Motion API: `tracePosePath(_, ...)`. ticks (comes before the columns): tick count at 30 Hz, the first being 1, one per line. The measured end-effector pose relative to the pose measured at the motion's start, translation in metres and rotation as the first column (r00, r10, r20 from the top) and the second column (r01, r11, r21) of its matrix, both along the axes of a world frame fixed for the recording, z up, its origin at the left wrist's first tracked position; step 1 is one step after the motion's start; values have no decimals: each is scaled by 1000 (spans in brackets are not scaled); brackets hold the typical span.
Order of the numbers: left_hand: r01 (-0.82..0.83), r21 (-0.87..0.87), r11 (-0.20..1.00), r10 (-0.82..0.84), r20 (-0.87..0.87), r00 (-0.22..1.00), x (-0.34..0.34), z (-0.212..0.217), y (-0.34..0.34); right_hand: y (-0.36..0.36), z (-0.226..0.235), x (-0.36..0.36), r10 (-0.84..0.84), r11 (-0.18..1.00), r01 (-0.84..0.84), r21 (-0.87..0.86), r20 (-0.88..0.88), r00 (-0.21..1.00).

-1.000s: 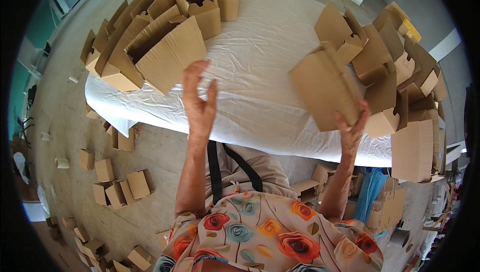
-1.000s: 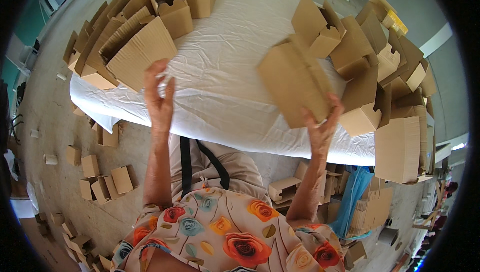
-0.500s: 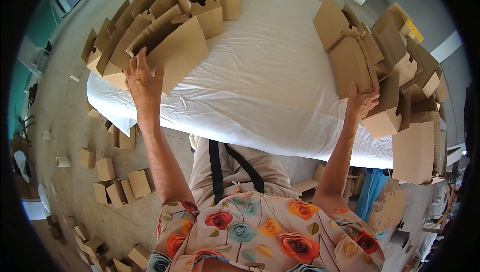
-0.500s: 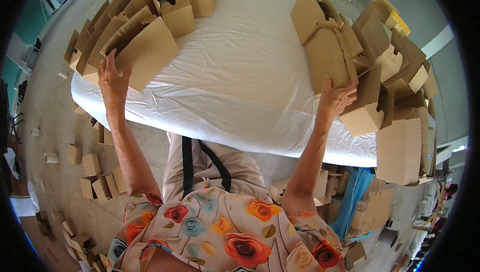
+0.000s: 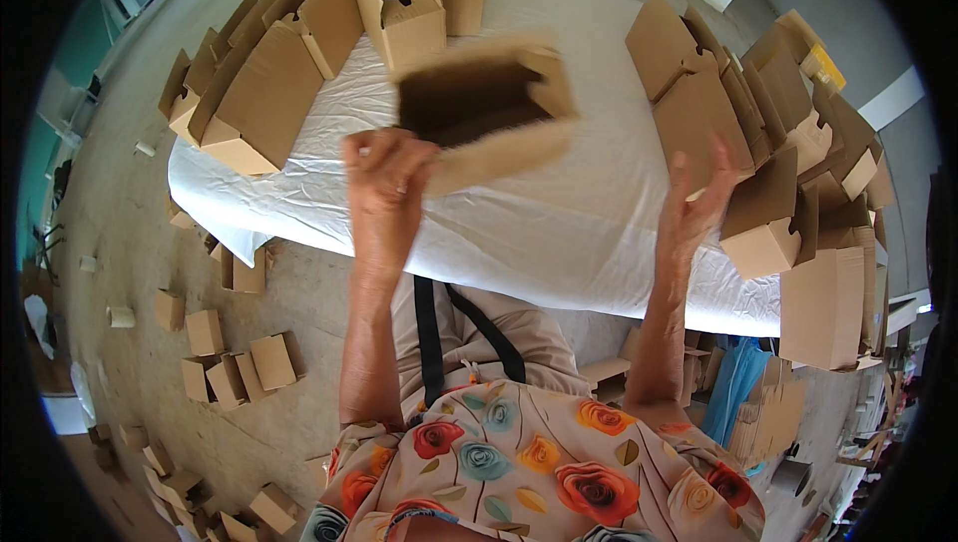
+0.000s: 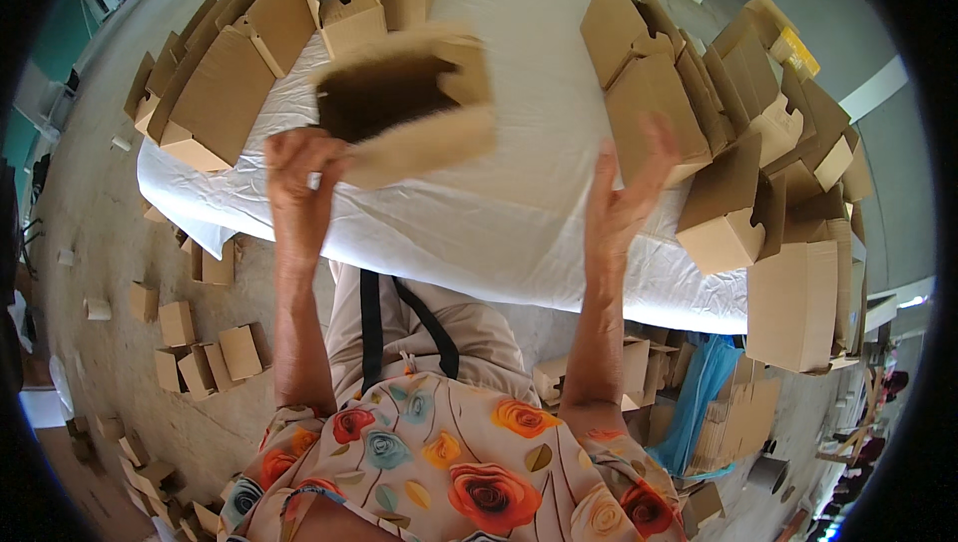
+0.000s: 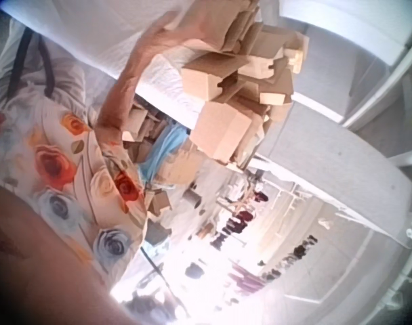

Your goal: The person places bottles inside cardboard boxes and closes the box flaps.

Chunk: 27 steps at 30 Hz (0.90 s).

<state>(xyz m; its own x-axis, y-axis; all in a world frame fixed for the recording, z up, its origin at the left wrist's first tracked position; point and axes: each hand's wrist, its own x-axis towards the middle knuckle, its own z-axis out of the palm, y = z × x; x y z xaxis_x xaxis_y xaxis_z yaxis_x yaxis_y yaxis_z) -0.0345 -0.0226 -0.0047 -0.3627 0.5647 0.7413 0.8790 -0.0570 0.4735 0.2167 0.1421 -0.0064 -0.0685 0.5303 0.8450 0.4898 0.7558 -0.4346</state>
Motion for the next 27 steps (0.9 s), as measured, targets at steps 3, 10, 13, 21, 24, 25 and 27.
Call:
tracePosePath(3,125,-42,991,-125,25,992,29,-1,7,-36,25,-32,438,889,-441,-120,-57,897)
tracePosePath(10,149,-63,987,-150,-7,989,23,5,10,-32,41,-46,470,878,-452,-159,471,747)
tracePosePath(13,122,-41,992,-120,61,991,21,2,13,-32,44,-38,376,924,-362,-123,465,802)
tracePosePath(21,307,-157,939,-245,321,915,10,-1,3,-33,33,-1,417,868,-305,-391,243,876)
tracePosePath(24,303,-343,889,-238,221,946,6,-7,-1,-22,19,8,491,815,-336,-471,255,833)
tracePosePath(25,310,-363,879,-238,228,944,5,-10,0,-18,14,10,526,788,-356,-502,250,813)
tracePosePath(27,322,-403,857,-238,244,940,6,-16,4,-15,14,9,506,803,-259,-537,383,773)
